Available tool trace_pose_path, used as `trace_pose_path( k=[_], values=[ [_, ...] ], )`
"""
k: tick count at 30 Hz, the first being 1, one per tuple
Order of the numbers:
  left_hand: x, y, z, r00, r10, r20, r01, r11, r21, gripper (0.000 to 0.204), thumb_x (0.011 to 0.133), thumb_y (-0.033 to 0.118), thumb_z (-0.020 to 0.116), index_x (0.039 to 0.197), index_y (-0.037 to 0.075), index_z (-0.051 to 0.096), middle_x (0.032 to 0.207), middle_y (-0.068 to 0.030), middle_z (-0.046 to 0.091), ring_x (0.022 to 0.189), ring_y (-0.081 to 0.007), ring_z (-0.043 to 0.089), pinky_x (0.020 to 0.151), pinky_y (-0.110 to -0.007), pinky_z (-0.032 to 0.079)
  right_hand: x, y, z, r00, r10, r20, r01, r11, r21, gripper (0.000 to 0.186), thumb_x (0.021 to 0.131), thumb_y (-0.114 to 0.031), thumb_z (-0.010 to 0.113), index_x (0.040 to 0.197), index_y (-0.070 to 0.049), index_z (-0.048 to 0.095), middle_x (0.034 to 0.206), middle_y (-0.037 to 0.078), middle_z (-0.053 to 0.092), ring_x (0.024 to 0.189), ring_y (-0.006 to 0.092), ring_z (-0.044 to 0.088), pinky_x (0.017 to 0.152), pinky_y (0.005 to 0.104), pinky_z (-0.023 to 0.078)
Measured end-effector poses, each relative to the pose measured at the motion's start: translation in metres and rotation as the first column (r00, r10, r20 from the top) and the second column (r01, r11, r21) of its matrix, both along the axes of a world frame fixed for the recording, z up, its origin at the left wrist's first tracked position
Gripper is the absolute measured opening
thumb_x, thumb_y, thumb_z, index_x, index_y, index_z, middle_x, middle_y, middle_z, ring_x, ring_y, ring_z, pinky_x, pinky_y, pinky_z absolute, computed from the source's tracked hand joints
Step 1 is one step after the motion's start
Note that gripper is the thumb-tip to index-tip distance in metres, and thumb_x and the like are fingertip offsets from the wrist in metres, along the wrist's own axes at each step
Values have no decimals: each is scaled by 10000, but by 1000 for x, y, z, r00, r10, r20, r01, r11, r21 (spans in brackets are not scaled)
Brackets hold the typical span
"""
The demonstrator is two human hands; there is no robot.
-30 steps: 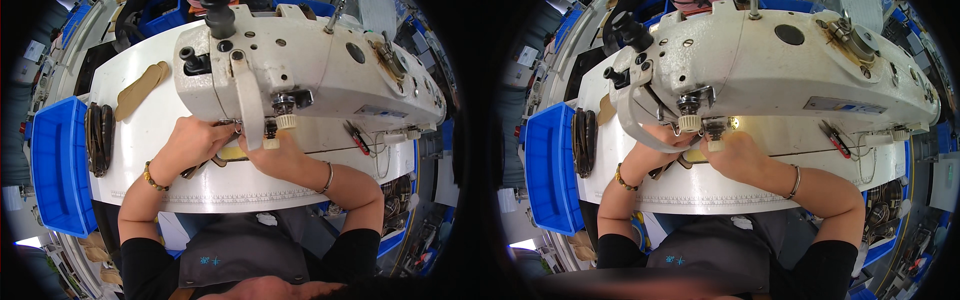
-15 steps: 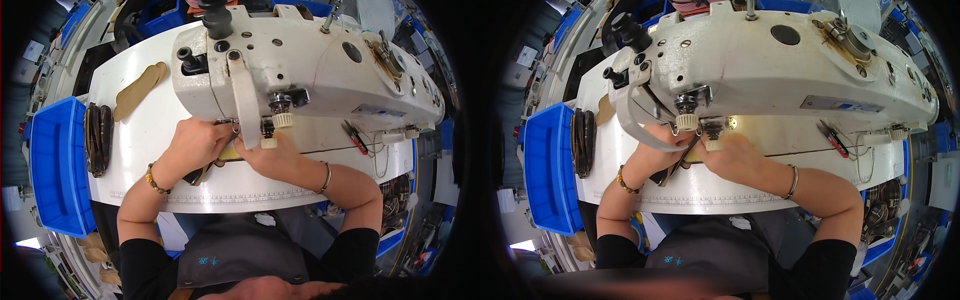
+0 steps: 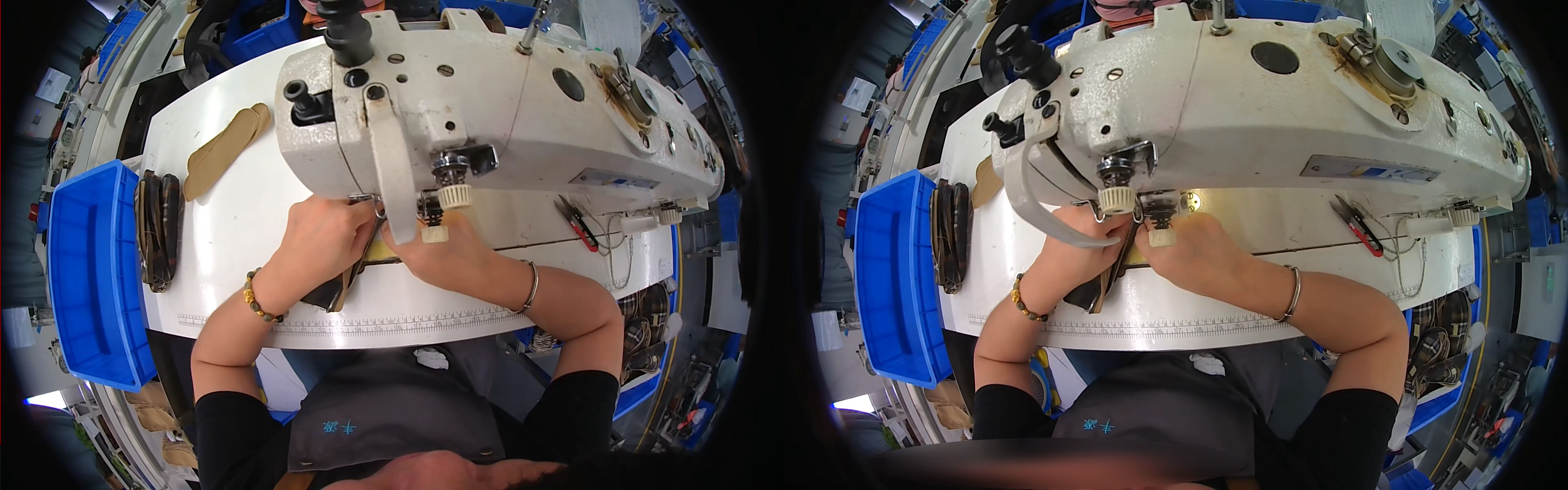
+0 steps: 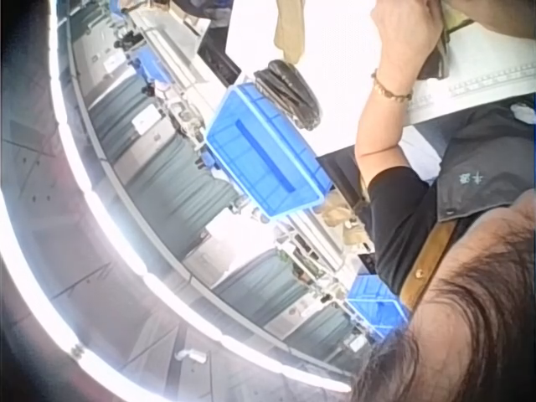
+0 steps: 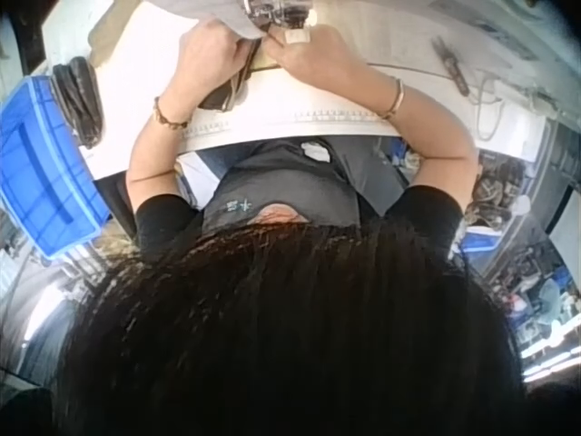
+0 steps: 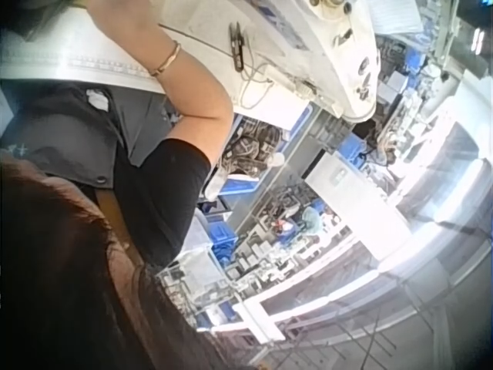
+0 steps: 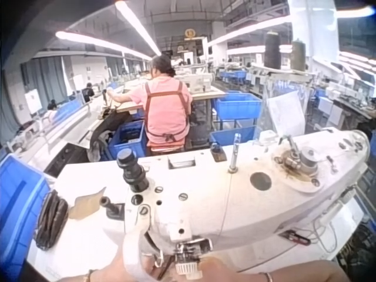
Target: Using an industrial sewing machine to stitch components of a fabric shoe upper.
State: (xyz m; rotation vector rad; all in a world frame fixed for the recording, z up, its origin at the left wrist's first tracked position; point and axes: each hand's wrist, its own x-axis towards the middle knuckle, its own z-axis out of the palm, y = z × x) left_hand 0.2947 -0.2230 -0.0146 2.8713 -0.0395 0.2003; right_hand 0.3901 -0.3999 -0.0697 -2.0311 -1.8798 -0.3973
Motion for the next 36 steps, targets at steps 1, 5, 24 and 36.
trace_pose_path(
  k=[1,5,24,36],
  values=[
    [0,0,0,1000,1,0,-1,1000,0,84,800,146,674,839,98,732,677,-108,641,635,-295,650,531,-387,511,0,1,-1,1000,-1,13,1,1000,-2,312,780,-104,635,1079,-18,653,622,97,596,581,263,638,486,397,500],
    [0,0,6,998,58,-2,-58,997,-58,117,809,115,660,888,82,741,706,-131,659,670,-317,662,582,-380,533,2,3,-8,999,-15,-32,14,999,-34,279,799,-106,618,1060,-14,651,620,89,588,583,253,639,462,386,491],
    [-7,10,-13,917,-297,265,226,936,270,293,680,123,713,971,142,741,925,19,646,802,-180,628,698,-326,474,-19,5,4,982,120,145,-137,984,112,287,705,-169,624,909,27,672,772,155,660,654,188,663,466,315,496],
    [-8,-5,-17,958,-165,233,137,981,135,294,630,99,719,921,141,733,890,6,672,774,-212,632,682,-328,513,-7,1,7,978,206,19,-207,968,143,80,705,-114,629,697,-59,571,581,23,531,470,175,563,386,325,412]
  ],
)
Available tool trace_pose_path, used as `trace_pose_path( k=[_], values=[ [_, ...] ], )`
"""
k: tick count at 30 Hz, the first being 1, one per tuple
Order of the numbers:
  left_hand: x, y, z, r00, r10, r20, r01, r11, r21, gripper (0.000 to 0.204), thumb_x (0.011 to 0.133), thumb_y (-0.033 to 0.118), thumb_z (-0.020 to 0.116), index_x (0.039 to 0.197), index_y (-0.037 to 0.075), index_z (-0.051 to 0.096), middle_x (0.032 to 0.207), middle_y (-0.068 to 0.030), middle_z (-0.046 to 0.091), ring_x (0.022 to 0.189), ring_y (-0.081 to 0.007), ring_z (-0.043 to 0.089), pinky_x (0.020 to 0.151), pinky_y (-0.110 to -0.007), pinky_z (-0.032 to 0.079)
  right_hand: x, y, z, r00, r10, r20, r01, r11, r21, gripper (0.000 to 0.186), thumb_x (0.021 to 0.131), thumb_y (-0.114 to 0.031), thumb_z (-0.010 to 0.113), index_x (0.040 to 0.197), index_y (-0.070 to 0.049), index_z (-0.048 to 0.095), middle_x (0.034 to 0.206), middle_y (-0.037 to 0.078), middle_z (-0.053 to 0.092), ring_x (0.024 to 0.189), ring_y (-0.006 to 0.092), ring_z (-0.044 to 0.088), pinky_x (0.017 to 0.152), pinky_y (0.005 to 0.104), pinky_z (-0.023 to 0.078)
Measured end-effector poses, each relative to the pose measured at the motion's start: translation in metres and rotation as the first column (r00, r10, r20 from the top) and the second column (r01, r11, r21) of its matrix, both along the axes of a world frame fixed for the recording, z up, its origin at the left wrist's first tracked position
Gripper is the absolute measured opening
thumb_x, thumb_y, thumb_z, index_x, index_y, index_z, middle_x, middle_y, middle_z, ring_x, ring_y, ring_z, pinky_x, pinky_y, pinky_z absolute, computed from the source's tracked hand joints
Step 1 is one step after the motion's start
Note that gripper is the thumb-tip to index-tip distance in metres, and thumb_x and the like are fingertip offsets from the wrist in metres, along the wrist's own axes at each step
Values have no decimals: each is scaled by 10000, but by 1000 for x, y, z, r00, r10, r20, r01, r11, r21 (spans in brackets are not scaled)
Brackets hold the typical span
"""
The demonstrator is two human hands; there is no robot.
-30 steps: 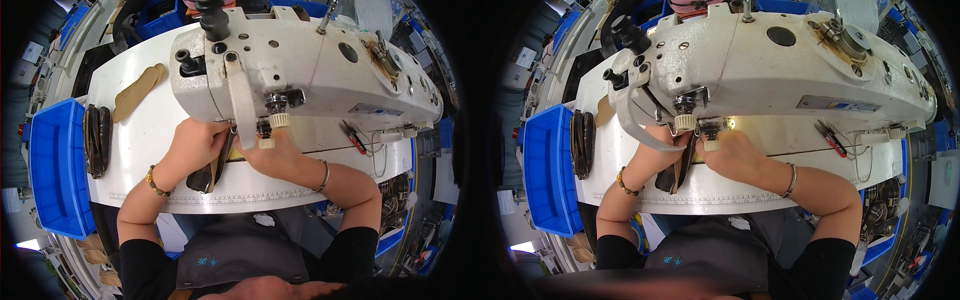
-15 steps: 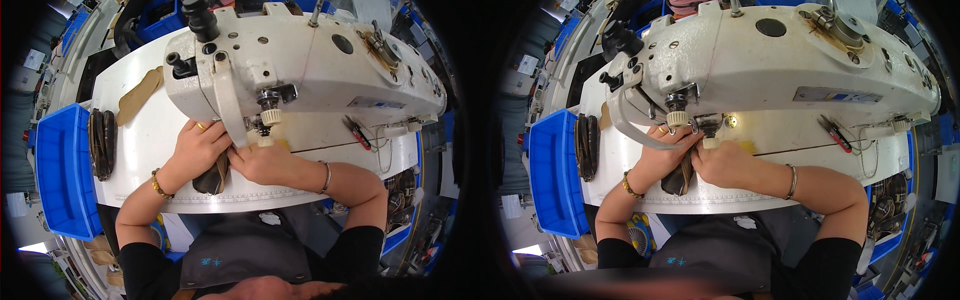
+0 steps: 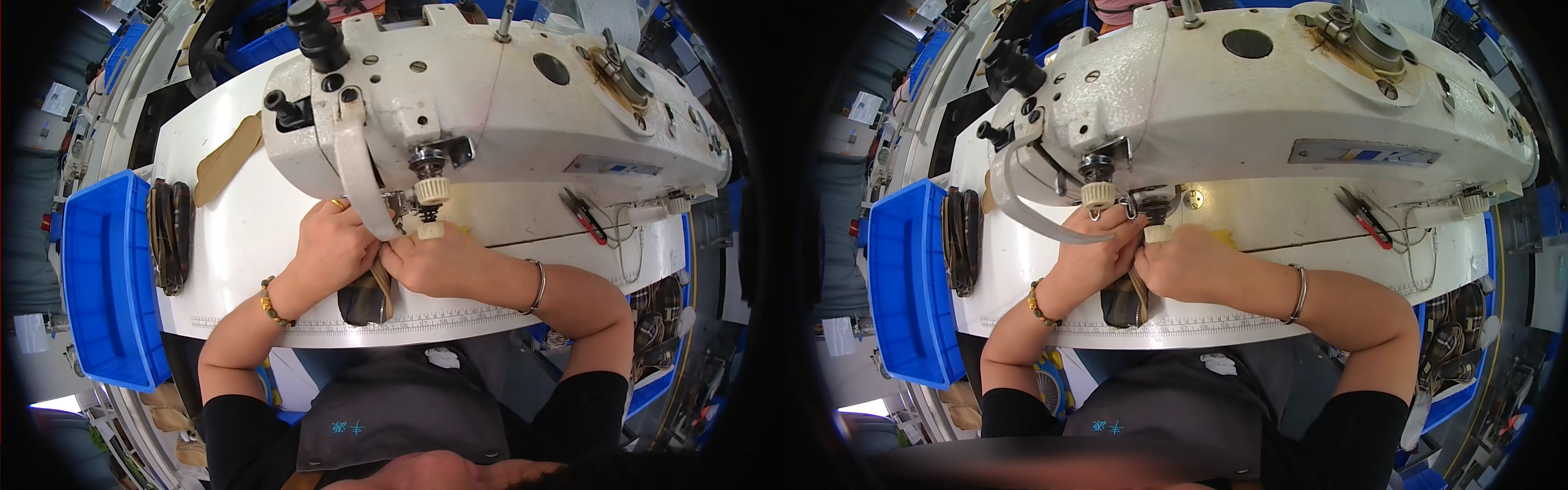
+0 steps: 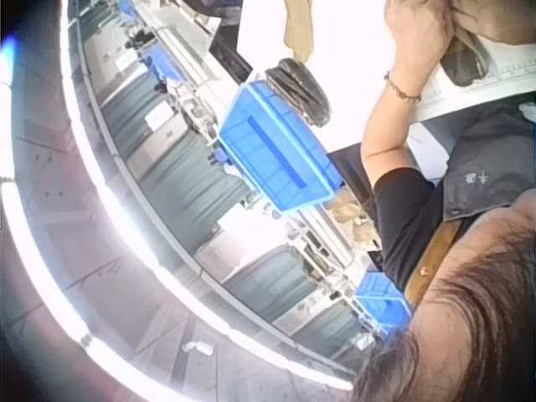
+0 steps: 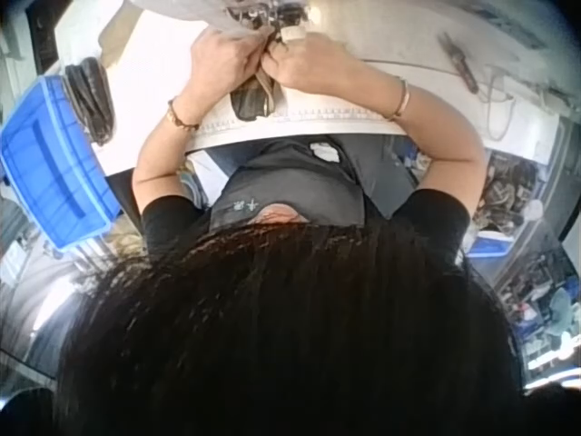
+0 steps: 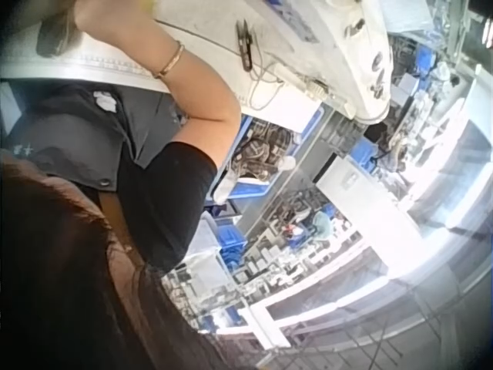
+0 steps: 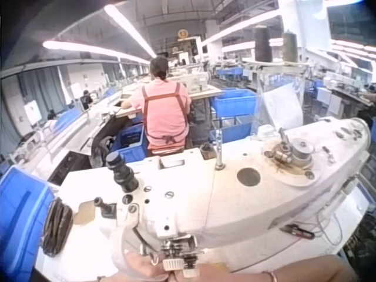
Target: Using an industrial sewing machine to stitch components of a fabric shoe upper.
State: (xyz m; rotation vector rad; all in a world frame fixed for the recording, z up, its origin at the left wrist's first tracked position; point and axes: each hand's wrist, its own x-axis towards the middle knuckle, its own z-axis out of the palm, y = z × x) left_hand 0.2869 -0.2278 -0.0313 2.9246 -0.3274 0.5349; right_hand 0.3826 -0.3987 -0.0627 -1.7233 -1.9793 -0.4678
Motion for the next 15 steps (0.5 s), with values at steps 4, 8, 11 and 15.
trace_pose_path(
  k=[4,8,11,15],
  values=[
    [3,2,-1,999,-7,36,11,994,-112,222,696,82,736,918,89,741,785,-26,633,658,-231,623,566,-355,484,5,-1,7,997,-22,71,25,999,-46,87,704,-112,633,689,-69,559,571,25,537,462,181,574,388,336,424],
    [5,6,-1,999,-3,38,8,992,-124,207,701,86,732,908,91,744,824,-34,675,657,-235,643,556,-352,494,7,0,6,999,-35,8,36,998,-49,94,706,-106,635,686,-65,554,572,41,554,471,196,592,400,345,442],
    [-1,7,8,1000,-15,-5,15,997,-73,224,713,131,733,936,113,745,833,-20,664,698,-224,633,606,-349,469,8,-2,11,1000,-29,-10,29,998,-60,106,707,-103,641,682,-60,547,574,55,567,479,210,603,418,349,460],
    [-6,12,16,983,-170,65,172,985,-21,233,752,203,706,972,133,732,869,-7,644,781,-209,600,694,-331,398,8,-5,13,1000,-20,10,21,993,-116,101,714,-102,644,717,-41,564,608,61,583,494,211,611,429,348,469]
  ],
)
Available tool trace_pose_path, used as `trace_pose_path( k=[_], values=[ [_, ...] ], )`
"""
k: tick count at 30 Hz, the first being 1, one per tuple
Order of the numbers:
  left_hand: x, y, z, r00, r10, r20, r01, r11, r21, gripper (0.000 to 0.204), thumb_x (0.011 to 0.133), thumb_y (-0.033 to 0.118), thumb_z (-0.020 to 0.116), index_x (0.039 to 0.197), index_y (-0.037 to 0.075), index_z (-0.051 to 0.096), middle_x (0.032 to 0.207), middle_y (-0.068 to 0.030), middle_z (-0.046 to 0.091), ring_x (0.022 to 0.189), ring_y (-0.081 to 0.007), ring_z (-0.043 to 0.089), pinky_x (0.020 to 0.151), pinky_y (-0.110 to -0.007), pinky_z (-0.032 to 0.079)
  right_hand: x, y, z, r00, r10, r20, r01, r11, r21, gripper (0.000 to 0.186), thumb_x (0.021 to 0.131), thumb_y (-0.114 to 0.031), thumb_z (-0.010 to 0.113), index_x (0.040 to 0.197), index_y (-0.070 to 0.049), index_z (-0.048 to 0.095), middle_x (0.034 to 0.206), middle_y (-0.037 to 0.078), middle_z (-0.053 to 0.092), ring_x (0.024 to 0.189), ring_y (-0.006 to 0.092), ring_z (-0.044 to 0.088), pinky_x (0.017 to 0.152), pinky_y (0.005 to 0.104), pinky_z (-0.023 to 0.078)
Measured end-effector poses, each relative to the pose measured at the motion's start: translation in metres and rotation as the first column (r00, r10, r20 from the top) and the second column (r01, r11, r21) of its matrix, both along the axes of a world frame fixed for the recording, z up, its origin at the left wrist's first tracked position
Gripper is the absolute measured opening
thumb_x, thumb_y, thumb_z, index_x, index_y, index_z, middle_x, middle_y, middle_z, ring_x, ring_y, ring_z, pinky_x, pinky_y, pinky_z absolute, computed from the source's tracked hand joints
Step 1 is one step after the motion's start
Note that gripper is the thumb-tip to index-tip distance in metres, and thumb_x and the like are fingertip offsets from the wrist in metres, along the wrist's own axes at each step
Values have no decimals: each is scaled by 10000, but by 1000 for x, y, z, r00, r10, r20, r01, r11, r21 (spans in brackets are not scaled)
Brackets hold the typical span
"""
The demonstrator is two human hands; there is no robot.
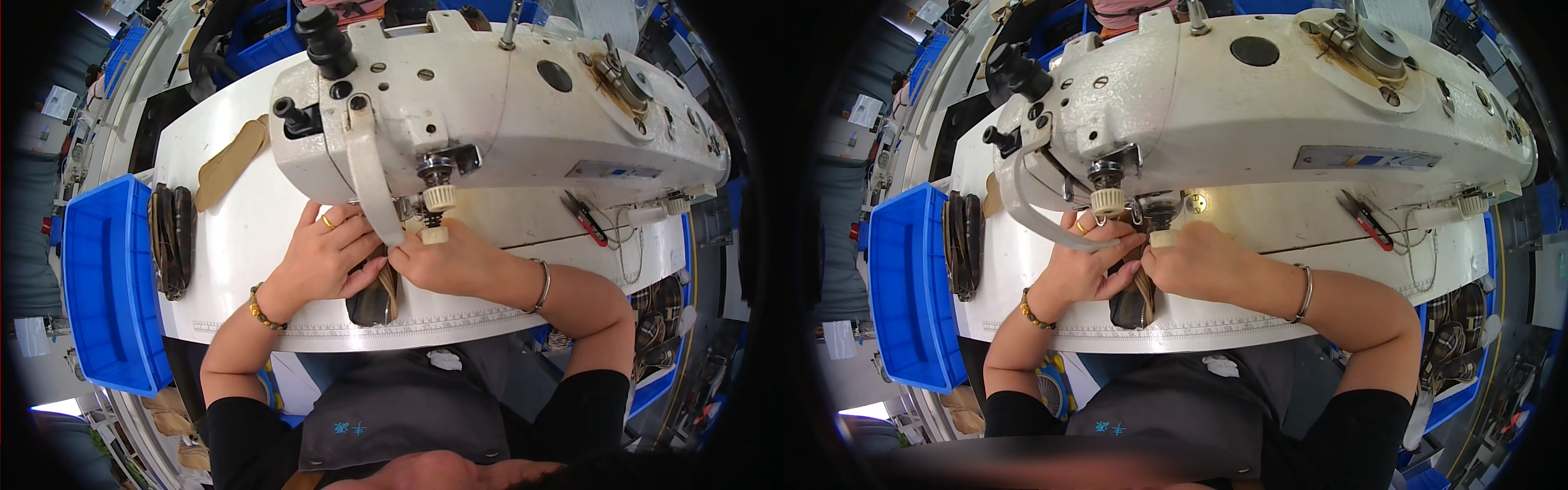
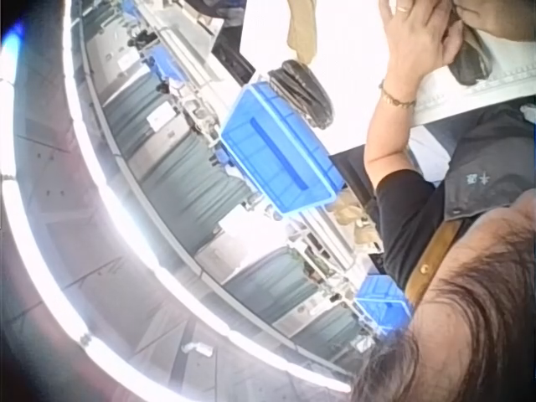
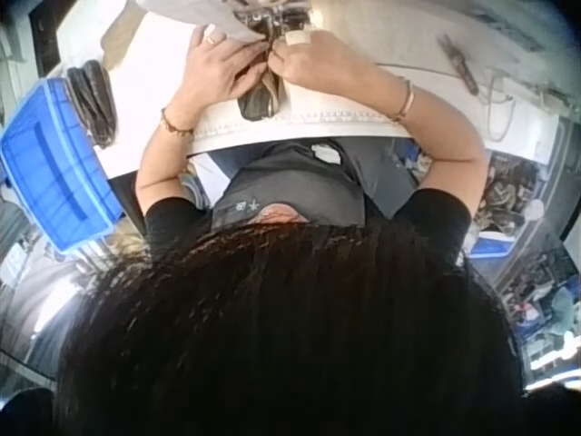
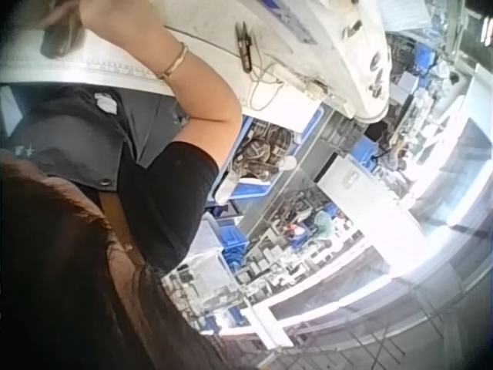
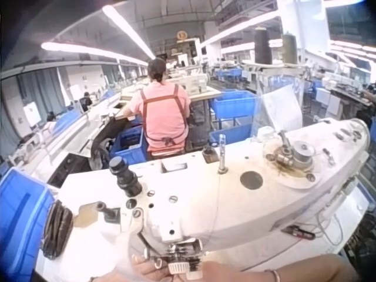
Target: Using an industrial sewing machine to stitch components of a fabric shoe upper.
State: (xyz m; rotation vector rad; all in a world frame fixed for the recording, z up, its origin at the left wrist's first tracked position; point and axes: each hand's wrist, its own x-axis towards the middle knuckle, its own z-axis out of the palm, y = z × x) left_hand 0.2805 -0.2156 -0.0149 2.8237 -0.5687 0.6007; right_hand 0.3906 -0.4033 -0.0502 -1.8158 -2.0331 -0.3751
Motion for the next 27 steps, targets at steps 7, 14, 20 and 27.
trace_pose_path(
  k=[7,14,20,27],
  values=[
    [3,36,-19,994,-101,30,105,937,-332,129,758,101,639,637,70,604,752,-43,615,838,-244,610,858,-439,431,-12,-6,6,1000,3,-22,-5,997,-73,152,745,-108,623,824,21,617,678,113,585,503,233,609,428,353,482],
    [-13,0,8,979,-181,97,195,965,-174,131,721,122,752,712,96,624,635,-15,519,557,-181,536,732,-367,562,-33,-16,10,991,126,50,-117,981,-154,540,825,-455,651,888,82,650,891,371,642,546,246,620,435,297,458],
    [-18,-21,11,994,-45,95,23,974,224,348,697,173,678,1038,116,721,955,10,615,811,-139,532,872,-358,468,-52,-25,17,978,101,181,-82,991,-108,297,776,-287,634,739,7,607,719,232,629,458,162,516,396,277,368],
    [-19,-37,10,987,-69,147,40,980,196,265,693,162,666,936,74,730,1028,-15,660,905,-172,557,871,-366,477,-54,-26,10,954,102,283,-97,995,-32,134,671,-170,604,599,-75,542,553,60,517,439,114,448,406,257,314]
  ],
)
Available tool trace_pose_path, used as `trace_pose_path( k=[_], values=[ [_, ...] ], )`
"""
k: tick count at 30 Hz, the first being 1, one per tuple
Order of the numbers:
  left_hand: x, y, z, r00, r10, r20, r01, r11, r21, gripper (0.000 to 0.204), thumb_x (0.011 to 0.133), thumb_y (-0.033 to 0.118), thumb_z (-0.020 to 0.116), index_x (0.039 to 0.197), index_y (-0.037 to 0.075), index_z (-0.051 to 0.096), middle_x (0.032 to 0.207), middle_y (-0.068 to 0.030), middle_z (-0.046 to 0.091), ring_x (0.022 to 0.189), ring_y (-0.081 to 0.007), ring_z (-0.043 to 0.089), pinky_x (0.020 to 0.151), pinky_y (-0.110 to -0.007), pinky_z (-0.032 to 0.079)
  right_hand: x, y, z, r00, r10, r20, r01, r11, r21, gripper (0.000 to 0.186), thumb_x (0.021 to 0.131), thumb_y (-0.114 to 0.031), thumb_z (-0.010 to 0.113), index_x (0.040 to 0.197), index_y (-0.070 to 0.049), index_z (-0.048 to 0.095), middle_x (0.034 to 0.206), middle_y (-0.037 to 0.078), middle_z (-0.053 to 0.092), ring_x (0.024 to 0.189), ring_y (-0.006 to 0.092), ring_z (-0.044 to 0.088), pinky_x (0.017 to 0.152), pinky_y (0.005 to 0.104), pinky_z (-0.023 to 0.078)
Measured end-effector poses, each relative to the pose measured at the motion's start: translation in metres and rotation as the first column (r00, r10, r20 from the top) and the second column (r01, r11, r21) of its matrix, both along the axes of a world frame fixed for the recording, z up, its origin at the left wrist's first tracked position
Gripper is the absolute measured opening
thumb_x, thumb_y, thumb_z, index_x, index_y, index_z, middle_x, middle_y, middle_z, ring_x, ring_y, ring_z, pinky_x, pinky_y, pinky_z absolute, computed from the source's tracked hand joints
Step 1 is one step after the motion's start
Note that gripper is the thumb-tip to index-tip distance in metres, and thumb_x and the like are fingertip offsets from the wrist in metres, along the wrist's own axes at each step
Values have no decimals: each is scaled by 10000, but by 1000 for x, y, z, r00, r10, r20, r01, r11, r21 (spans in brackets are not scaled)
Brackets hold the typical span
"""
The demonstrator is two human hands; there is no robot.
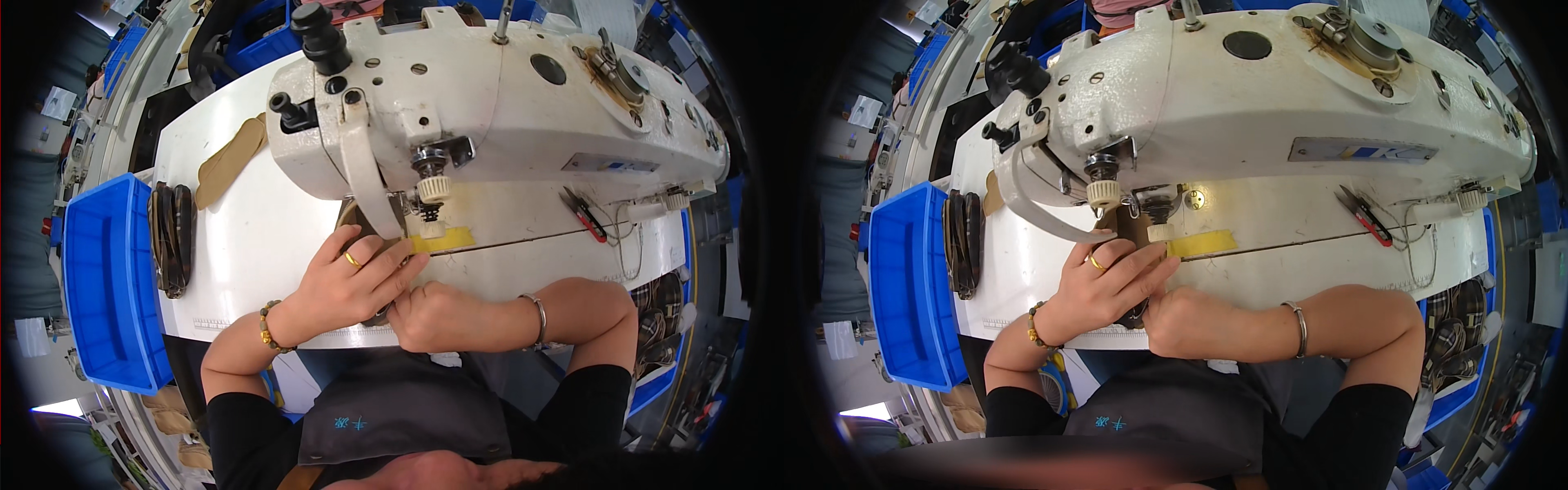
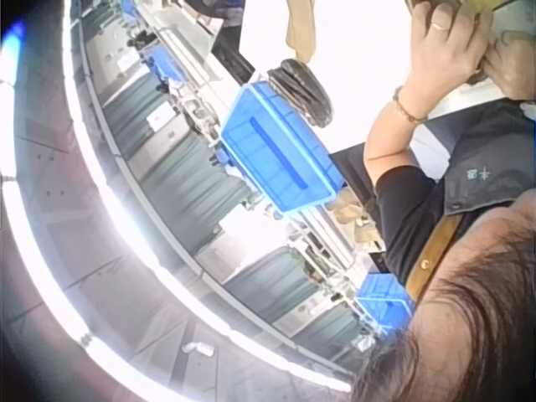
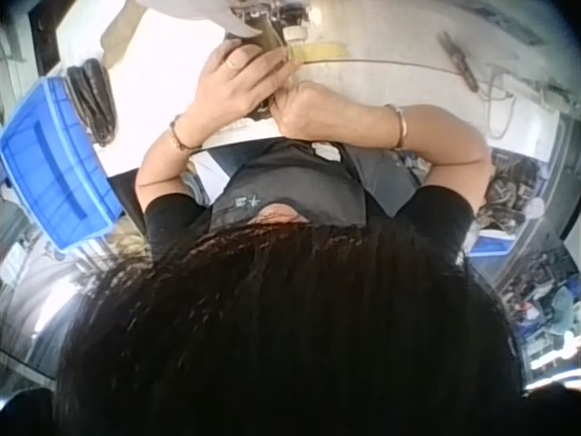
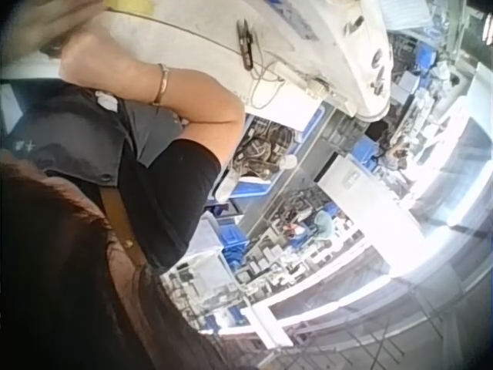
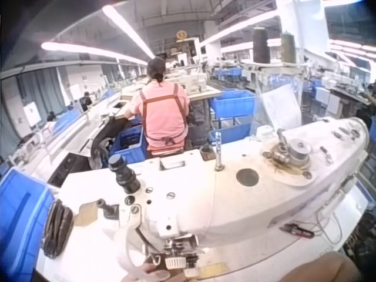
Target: Using an industrial sewing machine to stitch components of a fabric shoe upper.
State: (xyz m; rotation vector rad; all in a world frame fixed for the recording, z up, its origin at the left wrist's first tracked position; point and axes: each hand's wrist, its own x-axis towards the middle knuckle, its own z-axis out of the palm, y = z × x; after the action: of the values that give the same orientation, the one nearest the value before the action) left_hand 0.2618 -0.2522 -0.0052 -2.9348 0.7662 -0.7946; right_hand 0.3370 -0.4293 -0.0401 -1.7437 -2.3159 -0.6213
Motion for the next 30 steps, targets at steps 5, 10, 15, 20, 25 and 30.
trace_pose_path(
  k=[5,10,15,20,25,30],
  values=[
    [-6,7,-12,990,-3,-141,3,1000,4,285,699,146,641,953,36,712,1040,-55,680,947,-190,590,904,-377,476,-2,-2,2,1000,-19,5,19,1000,-23,125,670,-162,601,621,-50,578,640,157,624,451,118,475,413,248,320],
    [-13,3,-15,975,24,-222,-31,999,-31,308,689,138,624,955,6,708,1044,-108,705,920,-197,611,922,-384,472,-8,-3,-3,999,-38,-25,39,998,43,210,632,-187,601,658,17,645,681,250,652,522,195,584,416,290,407],
    [-14,4,-18,981,-30,-190,22,999,-44,353,648,149,669,965,-1,710,1035,-103,716,824,-173,620,881,-384,481,-10,-3,-3,996,-16,-82,18,1000,22,247,633,-199,596,681,35,661,772,339,664,534,216,609,434,293,428],
    [-12,4,-20,984,-47,-173,34,997,-75,361,636,159,671,955,-3,715,1026,-106,720,792,-172,606,857,-370,480,-7,-2,2,999,5,-54,-5,1000,10,184,655,-185,599,659,-3,631,730,274,666,505,175,567,425,270,377],
    [-10,2,-18,984,-52,-173,35,995,-97,347,630,154,674,937,-3,718,1007,-102,725,772,-165,597,844,-357,478,-7,-3,2,1000,3,-23,-2,1000,16,134,675,-170,605,636,-42,599,709,224,666,465,122,507,407,245,318],
    [-1,5,-18,989,-4,-151,-13,994,-109,265,664,168,682,886,27,713,954,-79,721,792,-175,607,874,-354,466,-5,-2,-7,997,-83,-8,83,996,-46,175,685,-153,608,733,7,659,757,238,685,462,126,512,408,239,338]
  ],
)
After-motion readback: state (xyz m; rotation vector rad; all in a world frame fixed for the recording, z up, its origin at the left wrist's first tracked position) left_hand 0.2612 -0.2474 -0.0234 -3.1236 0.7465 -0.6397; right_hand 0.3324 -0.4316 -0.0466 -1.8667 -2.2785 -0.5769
